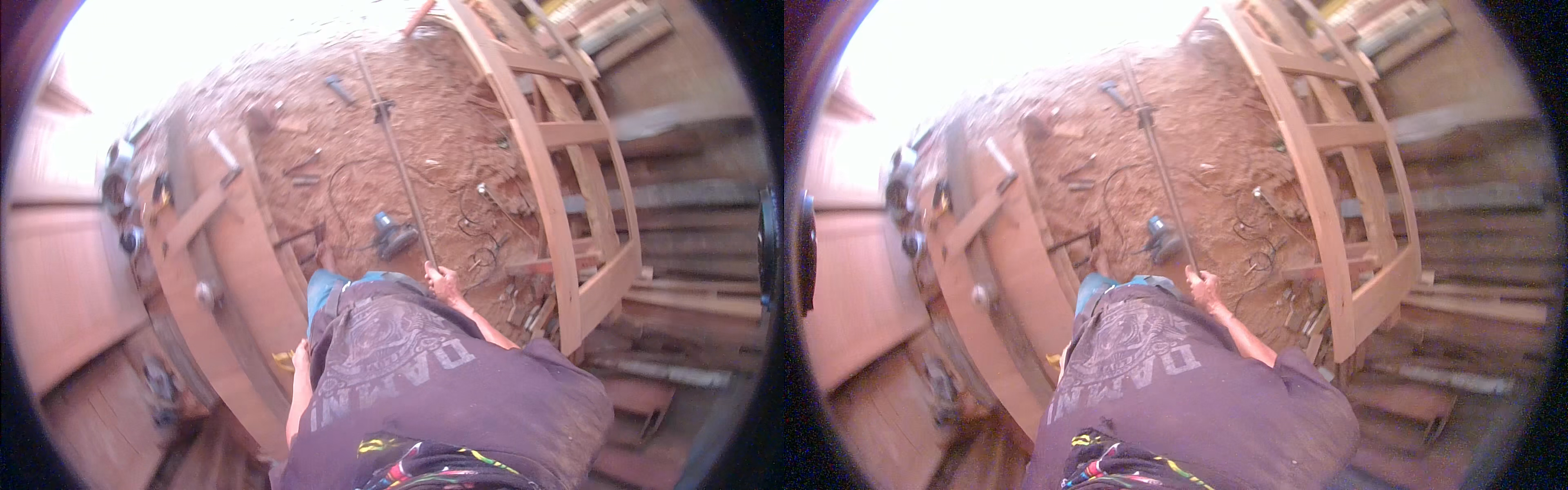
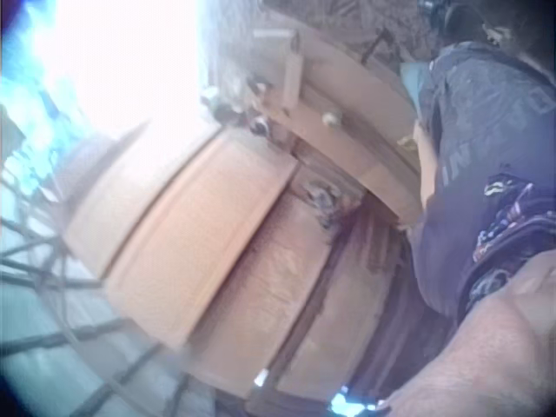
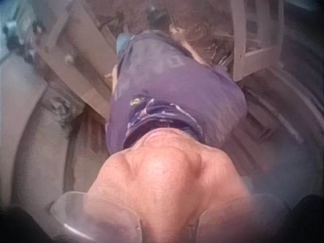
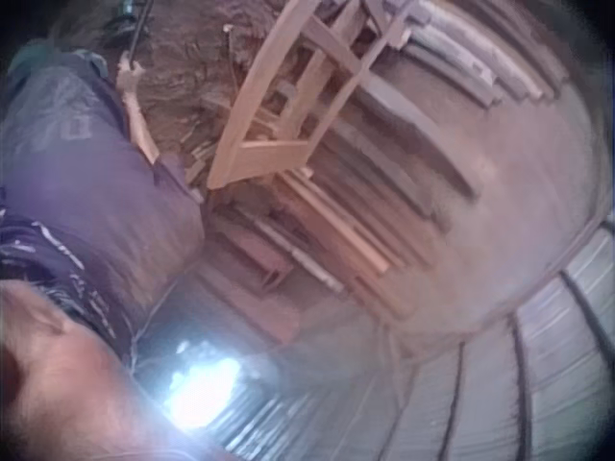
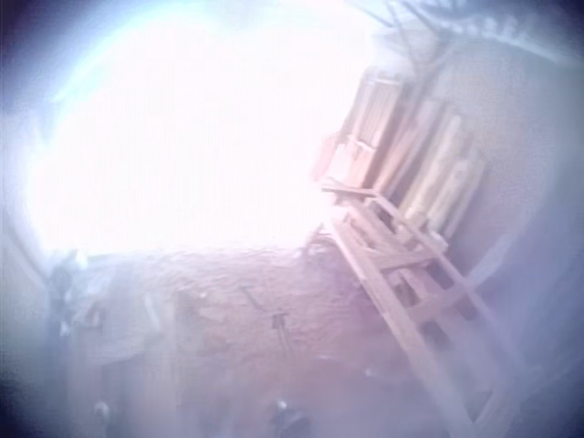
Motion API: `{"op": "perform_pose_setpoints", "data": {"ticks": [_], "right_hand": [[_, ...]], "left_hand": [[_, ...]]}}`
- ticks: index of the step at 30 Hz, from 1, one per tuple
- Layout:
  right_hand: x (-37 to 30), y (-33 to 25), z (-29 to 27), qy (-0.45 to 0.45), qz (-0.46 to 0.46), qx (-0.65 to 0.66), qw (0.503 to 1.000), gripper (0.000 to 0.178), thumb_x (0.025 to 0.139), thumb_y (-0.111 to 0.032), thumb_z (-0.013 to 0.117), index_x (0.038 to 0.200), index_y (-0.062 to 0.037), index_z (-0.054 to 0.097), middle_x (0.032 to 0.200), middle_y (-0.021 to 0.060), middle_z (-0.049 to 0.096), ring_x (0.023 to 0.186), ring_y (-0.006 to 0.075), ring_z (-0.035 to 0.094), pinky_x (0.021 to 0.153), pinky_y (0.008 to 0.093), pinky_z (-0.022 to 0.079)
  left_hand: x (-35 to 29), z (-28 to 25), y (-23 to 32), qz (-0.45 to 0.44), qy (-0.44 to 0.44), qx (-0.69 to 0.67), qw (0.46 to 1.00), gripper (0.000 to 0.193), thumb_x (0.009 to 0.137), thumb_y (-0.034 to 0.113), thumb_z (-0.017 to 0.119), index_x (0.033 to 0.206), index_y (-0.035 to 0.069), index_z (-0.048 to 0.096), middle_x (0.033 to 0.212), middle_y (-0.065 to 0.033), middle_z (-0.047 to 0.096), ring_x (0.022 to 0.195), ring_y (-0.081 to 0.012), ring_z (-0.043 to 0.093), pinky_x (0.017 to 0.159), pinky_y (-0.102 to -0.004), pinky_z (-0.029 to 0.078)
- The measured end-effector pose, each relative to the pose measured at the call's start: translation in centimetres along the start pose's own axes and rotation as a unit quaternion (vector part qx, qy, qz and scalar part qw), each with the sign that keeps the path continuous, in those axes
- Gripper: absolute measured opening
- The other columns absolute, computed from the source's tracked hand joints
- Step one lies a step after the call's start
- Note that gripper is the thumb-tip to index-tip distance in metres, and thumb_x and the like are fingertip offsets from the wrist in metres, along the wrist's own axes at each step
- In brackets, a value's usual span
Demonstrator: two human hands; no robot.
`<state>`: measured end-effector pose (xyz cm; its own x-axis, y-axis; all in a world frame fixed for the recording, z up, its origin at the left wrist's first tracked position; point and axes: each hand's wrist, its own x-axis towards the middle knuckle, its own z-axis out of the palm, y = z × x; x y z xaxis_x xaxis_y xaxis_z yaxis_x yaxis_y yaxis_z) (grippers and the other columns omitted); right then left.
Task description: The person assembles a wooden frame by positioning planks, measuring with a metal bar, and securing joints with a hammer and nails. The person repeatedly adjusts the frame and hammers nails into the joints to hold the structure together.
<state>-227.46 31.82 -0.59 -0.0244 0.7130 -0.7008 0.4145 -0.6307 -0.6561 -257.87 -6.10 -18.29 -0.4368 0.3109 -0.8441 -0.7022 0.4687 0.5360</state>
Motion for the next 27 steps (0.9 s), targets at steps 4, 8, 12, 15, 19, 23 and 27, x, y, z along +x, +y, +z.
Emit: {"op": "perform_pose_setpoints", "data": {"ticks": [4,8,12,15,19,23,27], "right_hand": [[-0.4,-1.1,2.4,0.071,-0.051,0.026,0.996,0.050,0.095,-0.052,0.070,0.074,-0.0070,0.067,0.065,-0.0027,0.057,0.062,0.0089,0.051,0.057,0.0301,0.039],[-2.7,-3.4,6.1,0.106,-0.026,0.018,0.994,0.050,0.098,-0.048,0.068,0.074,-0.0052,0.068,0.065,-0.0023,0.058,0.063,0.0088,0.052,0.058,0.0290,0.040],[0.9,-7.3,8.5,0.119,-0.020,0.051,0.991,0.046,0.100,-0.046,0.067,0.078,-0.0053,0.068,0.067,-0.0033,0.057,0.061,0.0069,0.050,0.056,0.0257,0.038],[5.6,-10.0,8.5,0.161,-0.024,0.064,0.985,0.053,0.099,-0.051,0.065,0.071,-0.0055,0.069,0.060,0.0008,0.058,0.057,0.0117,0.056,0.054,0.0321,0.043],[12.4,-18.2,10.4,0.168,-0.042,0.123,0.977,0.056,0.099,-0.055,0.061,0.074,-0.0065,0.069,0.063,0.0018,0.060,0.063,0.0145,0.060,0.060,0.0343,0.045],[15.4,-24.3,10.3,0.160,0.021,0.111,0.981,0.058,0.098,-0.060,0.059,0.075,-0.0072,0.067,0.070,0.0021,0.063,0.067,0.0158,0.060,0.062,0.0360,0.044],[17.5,-29.3,9.2,0.150,0.025,0.214,0.965,0.053,0.099,-0.055,0.060,0.077,-0.0077,0.064,0.068,-0.0002,0.059,0.063,0.0127,0.055,0.060,0.0333,0.042]], "left_hand": [[5.3,-0.7,12.2,-0.078,-0.051,-0.162,0.982,0.026,0.104,0.033,0.061,0.112,0.009,0.065,0.100,-0.0060,0.070,0.091,-0.0247,0.067,0.078,-0.0463,0.055],[10.8,-3.3,28.0,0.001,0.024,-0.089,0.996,0.018,0.101,0.037,0.063,0.105,0.020,0.066,0.100,0.0033,0.072,0.092,-0.0176,0.068,0.078,-0.0389,0.051],[14.2,2.0,41.9,0.101,-0.015,-0.122,0.987,0.047,0.103,0.035,0.063,0.140,0.007,0.056,0.137,-0.0087,0.062,0.127,-0.0254,0.058,0.107,-0.0427,0.045],[17.0,6.6,44.4,0.053,0.000,-0.074,0.996,0.053,0.103,0.041,0.063,0.143,0.008,0.053,0.142,-0.0060,0.057,0.132,-0.0226,0.053,0.112,-0.0423,0.042],[25.3,7.3,44.4,-0.040,-0.110,-0.080,0.990,0.022,0.102,0.042,0.064,0.100,0.021,0.070,0.094,0.0047,0.075,0.095,-0.0173,0.070,0.082,-0.0356,0.057],[28.0,15.1,47.6,-0.132,-0.086,0.028,0.987,0.032,0.104,0.035,0.062,0.123,0.009,0.064,0.115,-0.0058,0.071,0.108,-0.0258,0.069,0.093,-0.0404,0.057],[30.3,22.3,52.8,-0.121,-0.104,0.040,0.986,0.054,0.103,0.033,0.065,0.145,0.002,0.050,0.135,-0.0139,0.063,0.123,-0.0289,0.063,0.102,-0.0419,0.054]]}}
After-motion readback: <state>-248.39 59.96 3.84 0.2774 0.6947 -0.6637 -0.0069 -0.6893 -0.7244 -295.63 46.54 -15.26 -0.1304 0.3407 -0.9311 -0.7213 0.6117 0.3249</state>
